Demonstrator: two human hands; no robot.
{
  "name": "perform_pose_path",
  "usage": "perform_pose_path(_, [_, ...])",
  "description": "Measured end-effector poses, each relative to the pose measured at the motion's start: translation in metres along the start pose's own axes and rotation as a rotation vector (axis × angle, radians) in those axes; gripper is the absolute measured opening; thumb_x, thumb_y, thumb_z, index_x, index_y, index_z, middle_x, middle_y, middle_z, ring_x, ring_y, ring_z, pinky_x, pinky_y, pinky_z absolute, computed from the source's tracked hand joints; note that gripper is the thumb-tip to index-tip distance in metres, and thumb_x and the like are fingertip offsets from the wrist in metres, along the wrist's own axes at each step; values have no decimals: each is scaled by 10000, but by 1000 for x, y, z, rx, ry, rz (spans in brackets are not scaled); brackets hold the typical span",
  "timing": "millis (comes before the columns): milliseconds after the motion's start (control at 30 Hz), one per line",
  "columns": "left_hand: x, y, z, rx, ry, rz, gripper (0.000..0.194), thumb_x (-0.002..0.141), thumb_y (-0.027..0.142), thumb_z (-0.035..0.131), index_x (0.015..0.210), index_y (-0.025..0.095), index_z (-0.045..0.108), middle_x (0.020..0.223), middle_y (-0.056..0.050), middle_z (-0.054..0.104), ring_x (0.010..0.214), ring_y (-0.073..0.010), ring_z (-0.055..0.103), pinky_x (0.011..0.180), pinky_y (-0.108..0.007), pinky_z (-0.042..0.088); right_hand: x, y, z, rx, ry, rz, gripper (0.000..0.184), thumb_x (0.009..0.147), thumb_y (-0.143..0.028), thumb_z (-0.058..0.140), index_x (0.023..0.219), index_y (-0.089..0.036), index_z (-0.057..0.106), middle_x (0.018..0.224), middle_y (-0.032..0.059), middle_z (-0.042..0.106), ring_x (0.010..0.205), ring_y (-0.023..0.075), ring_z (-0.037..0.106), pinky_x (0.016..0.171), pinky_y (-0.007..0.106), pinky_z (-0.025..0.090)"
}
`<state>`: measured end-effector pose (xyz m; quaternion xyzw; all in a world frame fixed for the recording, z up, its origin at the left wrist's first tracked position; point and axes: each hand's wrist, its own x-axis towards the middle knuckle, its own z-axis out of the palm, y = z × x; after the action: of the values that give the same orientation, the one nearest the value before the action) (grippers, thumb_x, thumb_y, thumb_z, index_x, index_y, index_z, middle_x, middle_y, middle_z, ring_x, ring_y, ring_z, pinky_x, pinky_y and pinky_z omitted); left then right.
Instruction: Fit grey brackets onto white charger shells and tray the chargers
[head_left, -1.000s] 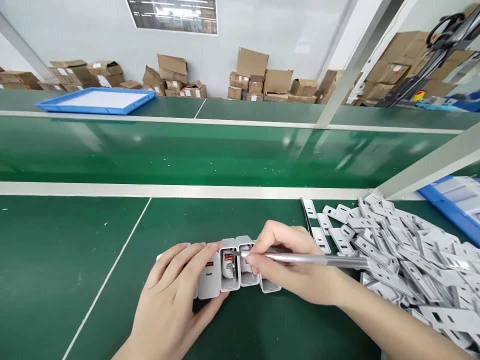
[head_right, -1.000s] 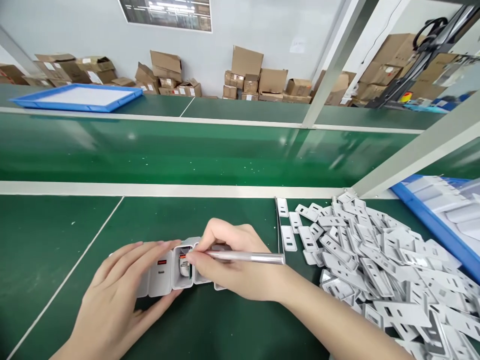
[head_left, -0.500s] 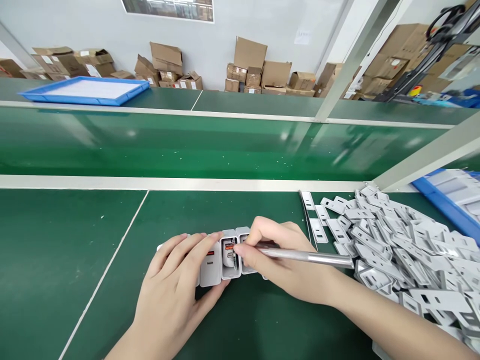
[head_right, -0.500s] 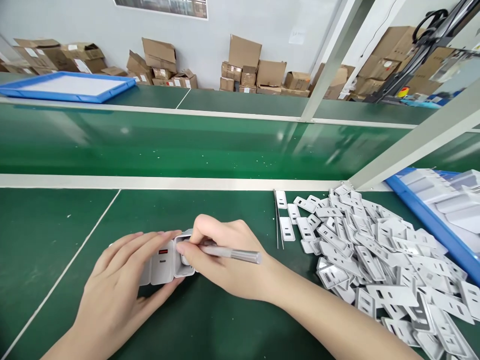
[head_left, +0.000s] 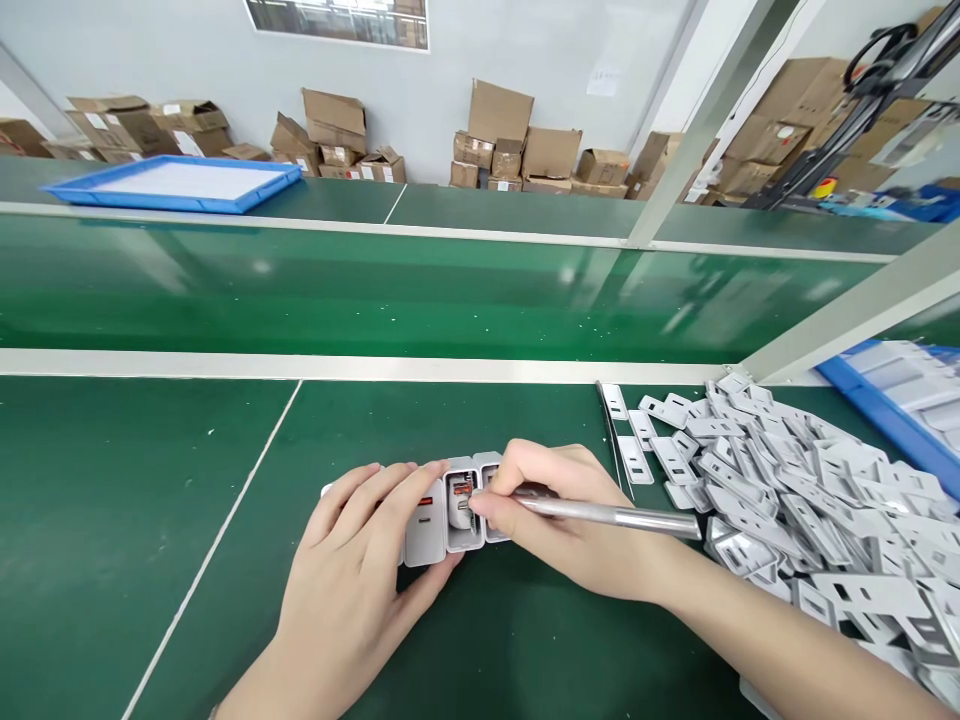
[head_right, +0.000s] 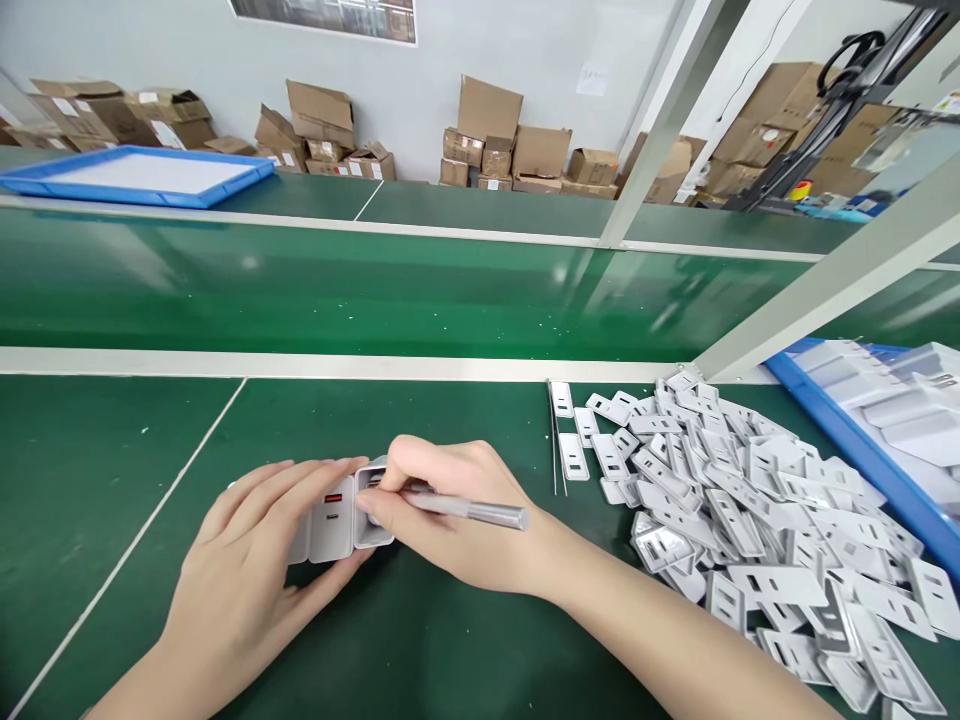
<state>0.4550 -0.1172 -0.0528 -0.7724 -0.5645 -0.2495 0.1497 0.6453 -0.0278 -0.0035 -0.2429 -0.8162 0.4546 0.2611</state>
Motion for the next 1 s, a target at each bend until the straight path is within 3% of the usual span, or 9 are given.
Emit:
perform_pose_path(533, [0, 1, -1, -10, -1, -9, 421, 904, 288, 556, 1287, 147, 450, 1175, -78, 646, 1077, -236, 560, 1014, -385, 352, 4, -4, 1, 5, -4, 98, 275, 943, -328, 493, 713, -190, 434, 591, -46, 526, 495, 60, 424, 473, 195, 294])
perform_pose_path(833, [0, 0, -1, -12, 14, 2, 429, 895, 285, 568, 1282, 131, 462, 1173, -86, 647, 1063, -238, 573, 1013, -388, 358, 2, -8, -1, 11, 8, 12, 255, 945, -297, 501, 722, -187, 447, 559, -62, 468, 459, 50, 350, 452, 195, 274])
perform_pose_path(1000, [0, 0, 0, -35, 27, -14, 415, 900, 275, 568, 1279, 144, 463, 1168, -81, 652, 1049, -228, 587, 1019, -392, 371, -7, -6, 1, -78, -60, -76, 212, 928, -225, 500, 732, -189, 429, 577, -67, 433, 477, 50, 342, 470, 195, 275])
